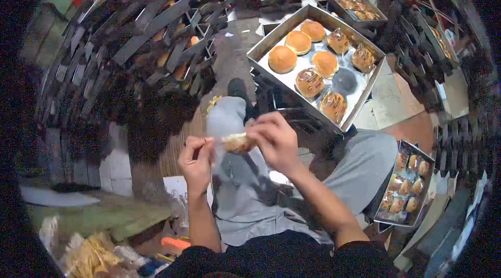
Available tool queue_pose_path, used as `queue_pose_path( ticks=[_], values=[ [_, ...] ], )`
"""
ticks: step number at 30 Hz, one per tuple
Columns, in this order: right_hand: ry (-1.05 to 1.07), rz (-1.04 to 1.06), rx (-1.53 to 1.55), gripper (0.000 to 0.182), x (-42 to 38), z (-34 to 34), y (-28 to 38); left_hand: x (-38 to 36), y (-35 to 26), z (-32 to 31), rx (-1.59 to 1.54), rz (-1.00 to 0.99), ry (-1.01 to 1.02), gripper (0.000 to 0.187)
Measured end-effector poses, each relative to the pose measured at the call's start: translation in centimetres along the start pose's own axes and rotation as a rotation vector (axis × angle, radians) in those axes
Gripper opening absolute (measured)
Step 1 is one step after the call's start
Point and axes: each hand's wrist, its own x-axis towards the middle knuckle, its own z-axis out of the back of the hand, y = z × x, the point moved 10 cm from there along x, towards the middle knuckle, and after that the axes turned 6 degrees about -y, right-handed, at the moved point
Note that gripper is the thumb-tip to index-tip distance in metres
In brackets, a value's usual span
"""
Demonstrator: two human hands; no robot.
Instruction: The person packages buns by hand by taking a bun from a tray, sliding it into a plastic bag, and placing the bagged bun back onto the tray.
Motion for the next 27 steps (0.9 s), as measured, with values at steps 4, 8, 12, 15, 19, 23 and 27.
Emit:
queue_pose_path(
  ticks=[4,8,12,15,19,23,27],
  values=[
    [0.136,-0.634,0.599,0.006,-3.5,-1.8,-7.2,-0.4,2.9,0.1,-0.132,0.241,-0.103,0.004],
    [0.056,-0.710,0.521,0.009,-0.6,-1.4,-6.1,1.0,1.8,-0.1,-0.111,0.116,-0.140,0.015],
    [0.164,-0.901,0.604,0.014,-1.5,-7.0,-11.6,2.9,0.0,-0.8,0.348,-0.099,-0.106,0.019],
    [0.217,-0.985,0.777,0.012,-5.4,-9.6,-13.2,1.8,-0.4,2.7,0.449,-0.095,-0.134,0.023],
    [0.213,-1.333,0.998,0.019,-14.5,-14.5,-14.3,-4.3,10.0,7.9,0.313,0.517,-0.078,0.024],
    [0.237,-1.263,0.762,0.025,-15.9,-14.9,-15.4,-8.1,8.6,4.7,0.044,0.796,-0.186,0.042],
    [0.085,-1.222,0.916,0.044,-11.0,-9.4,-13.0,-6.0,2.2,-2.7,0.685,0.020,0.218,0.049]
  ],
)
